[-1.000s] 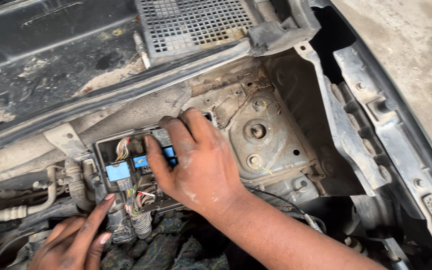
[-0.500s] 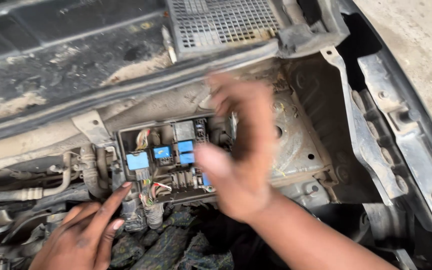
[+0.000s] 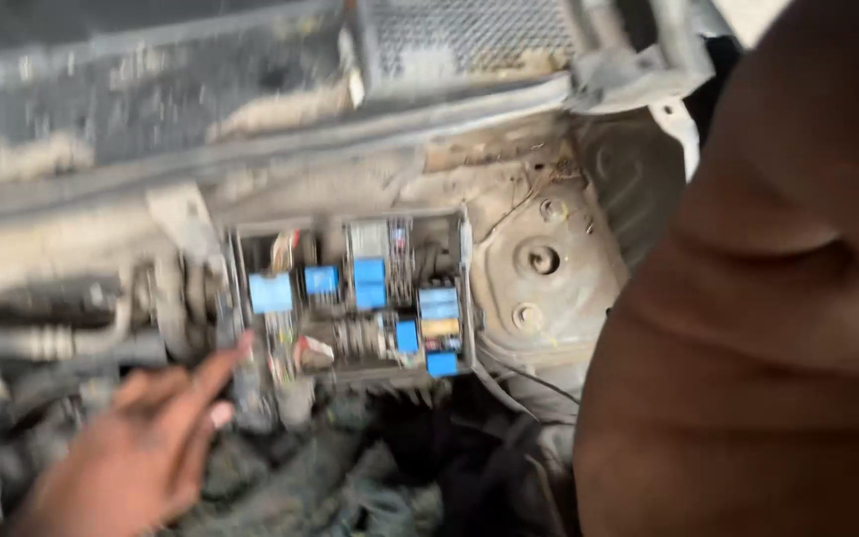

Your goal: Repairing or replacing components in the fuse box and engine compartment of a vehicle.

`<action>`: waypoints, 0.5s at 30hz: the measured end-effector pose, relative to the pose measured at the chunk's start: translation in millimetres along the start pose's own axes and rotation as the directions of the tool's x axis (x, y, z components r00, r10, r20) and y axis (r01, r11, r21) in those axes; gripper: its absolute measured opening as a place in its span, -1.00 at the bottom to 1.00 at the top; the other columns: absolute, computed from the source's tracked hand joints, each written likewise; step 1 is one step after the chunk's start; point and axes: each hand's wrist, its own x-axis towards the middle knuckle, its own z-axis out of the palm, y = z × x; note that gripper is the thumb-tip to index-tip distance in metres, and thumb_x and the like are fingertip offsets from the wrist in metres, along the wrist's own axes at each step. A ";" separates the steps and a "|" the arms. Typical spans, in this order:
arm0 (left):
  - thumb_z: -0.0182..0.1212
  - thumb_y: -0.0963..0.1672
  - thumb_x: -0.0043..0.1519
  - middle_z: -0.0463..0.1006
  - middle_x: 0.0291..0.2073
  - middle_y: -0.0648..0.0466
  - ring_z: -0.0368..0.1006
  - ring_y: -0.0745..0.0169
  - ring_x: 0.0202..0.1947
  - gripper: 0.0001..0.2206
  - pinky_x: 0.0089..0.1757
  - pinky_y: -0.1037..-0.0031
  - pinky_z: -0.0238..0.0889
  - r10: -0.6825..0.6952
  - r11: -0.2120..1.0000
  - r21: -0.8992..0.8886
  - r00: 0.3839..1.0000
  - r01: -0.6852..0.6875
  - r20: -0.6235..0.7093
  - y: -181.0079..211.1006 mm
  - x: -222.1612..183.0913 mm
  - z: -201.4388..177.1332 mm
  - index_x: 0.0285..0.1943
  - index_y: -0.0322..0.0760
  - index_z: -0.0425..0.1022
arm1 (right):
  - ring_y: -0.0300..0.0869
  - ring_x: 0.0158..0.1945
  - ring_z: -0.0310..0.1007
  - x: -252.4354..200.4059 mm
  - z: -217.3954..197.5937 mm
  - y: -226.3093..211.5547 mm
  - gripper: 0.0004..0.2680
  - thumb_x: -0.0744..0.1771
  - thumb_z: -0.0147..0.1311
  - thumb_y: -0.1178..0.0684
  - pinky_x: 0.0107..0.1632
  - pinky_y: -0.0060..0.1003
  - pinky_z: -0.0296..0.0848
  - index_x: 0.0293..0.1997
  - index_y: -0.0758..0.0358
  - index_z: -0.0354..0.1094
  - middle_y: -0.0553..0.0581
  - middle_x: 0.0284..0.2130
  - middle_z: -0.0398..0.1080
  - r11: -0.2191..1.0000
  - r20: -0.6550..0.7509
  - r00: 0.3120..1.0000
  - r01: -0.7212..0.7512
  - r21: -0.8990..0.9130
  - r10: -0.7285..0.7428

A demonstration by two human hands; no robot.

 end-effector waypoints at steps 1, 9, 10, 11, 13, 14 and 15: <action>0.18 -0.04 0.23 0.58 -0.33 -0.04 0.48 0.05 -0.35 -0.35 -0.21 0.18 0.39 -0.031 0.999 -0.026 1.000 0.031 0.004 -0.7 -5.2 0.9 0.55 0.08 0.09 | -0.17 -0.16 0.32 0.5 -3.9 -2.5 -0.53 0.40 0.02 -0.40 -0.06 -0.26 0.38 0.18 0.27 0.30 0.17 0.08 0.37 1.000 0.036 0.999 -0.018 0.018 0.017; -0.08 -0.02 0.43 0.45 -0.35 0.25 0.36 0.33 -0.43 -0.35 -0.24 0.44 0.34 -0.214 0.952 0.291 0.880 0.091 0.424 23.9 8.6 -22.9 0.67 0.05 -0.30 | -0.14 -0.17 0.35 -62.5 22.3 180.7 -0.51 0.41 -0.03 -0.42 -0.07 -0.23 0.40 0.20 0.28 0.30 0.18 0.10 0.38 0.984 0.141 0.990 -0.036 0.174 0.011; -0.08 -0.02 0.43 0.45 -0.35 0.25 0.36 0.33 -0.43 -0.35 -0.24 0.44 0.34 -0.162 0.946 0.324 0.887 0.015 0.432 11.3 14.5 -21.0 0.67 0.05 -0.30 | -0.14 -0.17 0.36 -80.0 33.7 190.0 -0.51 0.42 -0.03 -0.43 -0.07 -0.22 0.41 0.20 0.28 0.31 0.18 0.10 0.38 0.988 0.064 0.998 -0.010 0.157 0.000; 0.02 -0.07 0.31 0.47 -0.39 0.14 0.38 0.23 -0.43 -0.34 -0.25 0.33 0.34 0.105 0.982 0.143 0.984 -0.126 0.145 -3.6 20.3 -19.6 0.63 -0.06 -0.09 | -0.14 -0.17 0.36 -95.4 47.9 198.2 -0.51 0.42 -0.04 -0.43 -0.07 -0.22 0.41 0.20 0.28 0.31 0.18 0.11 0.39 0.990 -0.013 1.000 0.015 0.138 -0.013; 0.11 -0.13 0.19 0.49 -0.43 0.02 0.39 0.14 -0.43 -0.31 -0.25 0.22 0.34 0.232 0.968 -0.051 0.952 -0.247 -0.200 4.1 4.4 -5.5 0.60 -0.17 0.12 | -0.13 -0.17 0.37 -71.6 54.5 126.5 -0.50 0.42 -0.05 -0.44 -0.07 -0.21 0.41 0.20 0.29 0.31 0.18 0.11 0.39 0.986 -0.002 1.000 0.003 0.166 -0.003; 0.14 -0.12 0.22 0.49 -0.49 0.04 0.39 0.12 -0.48 -0.35 -0.24 0.23 0.33 0.144 0.986 -0.070 0.986 -0.149 -0.079 7.2 5.7 -9.9 0.57 -0.11 0.10 | -0.13 -0.18 0.38 -43.8 50.1 42.2 -0.50 0.42 -0.06 -0.44 -0.07 -0.21 0.42 0.21 0.29 0.31 0.18 0.11 0.39 0.983 -0.001 1.000 -0.008 0.183 0.008; 0.18 -0.12 0.26 0.49 -0.54 0.06 0.39 0.11 -0.53 -0.38 -0.22 0.24 0.32 0.051 0.996 -0.077 0.998 -0.048 0.043 9.9 7.0 -14.2 0.55 -0.06 0.09 | -0.12 -0.18 0.38 -29.0 43.0 -45.9 -0.49 0.42 -0.07 -0.44 -0.07 -0.20 0.42 0.21 0.29 0.31 0.18 0.12 0.39 0.979 0.000 1.000 -0.019 0.201 0.020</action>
